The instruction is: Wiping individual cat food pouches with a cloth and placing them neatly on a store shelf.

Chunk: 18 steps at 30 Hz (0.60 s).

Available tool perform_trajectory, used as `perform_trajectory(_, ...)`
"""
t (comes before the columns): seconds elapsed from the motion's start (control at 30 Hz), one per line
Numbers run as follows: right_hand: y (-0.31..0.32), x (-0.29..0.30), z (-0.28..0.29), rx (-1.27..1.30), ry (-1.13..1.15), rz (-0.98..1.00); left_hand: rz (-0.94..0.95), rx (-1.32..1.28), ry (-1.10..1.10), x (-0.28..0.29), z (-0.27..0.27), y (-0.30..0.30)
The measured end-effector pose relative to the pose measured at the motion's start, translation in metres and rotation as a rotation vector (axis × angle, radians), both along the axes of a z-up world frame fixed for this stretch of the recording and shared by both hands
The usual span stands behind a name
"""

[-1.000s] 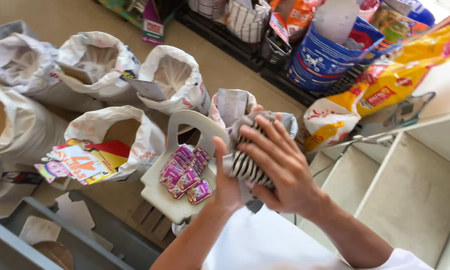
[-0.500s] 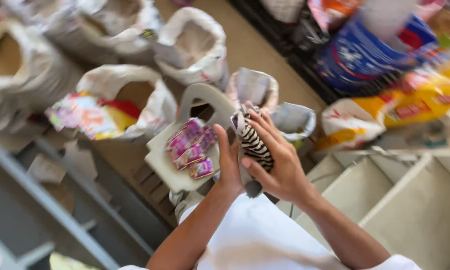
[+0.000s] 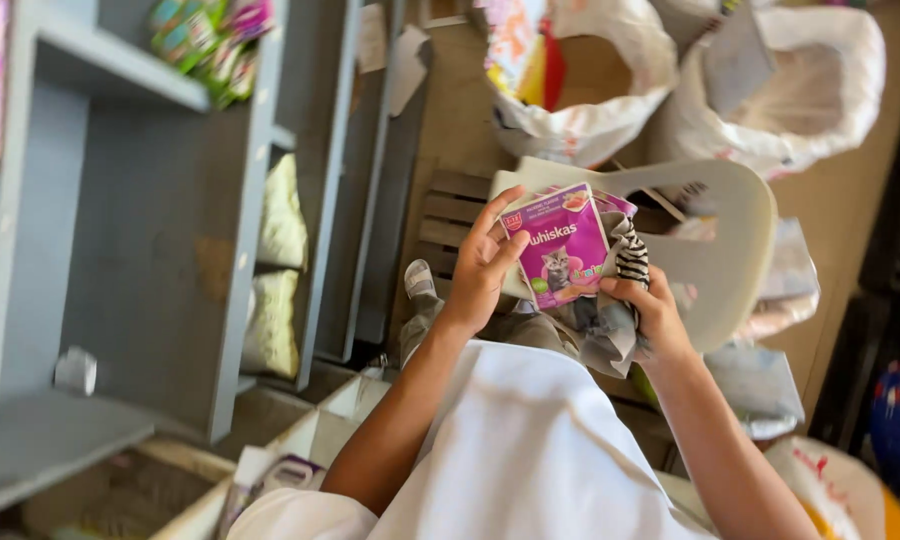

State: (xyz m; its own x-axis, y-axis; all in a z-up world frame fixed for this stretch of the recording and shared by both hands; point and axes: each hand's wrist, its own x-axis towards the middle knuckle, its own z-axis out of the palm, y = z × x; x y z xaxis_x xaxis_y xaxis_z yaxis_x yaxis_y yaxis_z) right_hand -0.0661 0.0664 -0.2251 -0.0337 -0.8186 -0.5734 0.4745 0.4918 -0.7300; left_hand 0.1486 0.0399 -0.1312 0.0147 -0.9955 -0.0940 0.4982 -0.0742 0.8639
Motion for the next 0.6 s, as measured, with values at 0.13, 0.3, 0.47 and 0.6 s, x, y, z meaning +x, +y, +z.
perform_trajectory(0.13, -0.026, 0.046, 0.020, 0.012, -0.054, 0.204, 0.151, -0.049, -0.073, 0.056, 0.013, 0.007)
perform_trajectory(0.3, -0.051, 0.099, 0.034, -0.105, -0.227, 0.517, 0.174, -0.024, -0.275, 0.128, 0.044, 0.033)
perform_trajectory(0.47, -0.052, 0.169, 0.057, -0.179, -0.179, 0.739, 0.294, 0.025, -0.462, 0.190, 0.072, 0.064)
perform_trajectory(0.6, -0.034, 0.221, 0.093, -0.285, -0.204, 0.735, 0.608, -0.022, -0.717, 0.206, 0.117, 0.091)
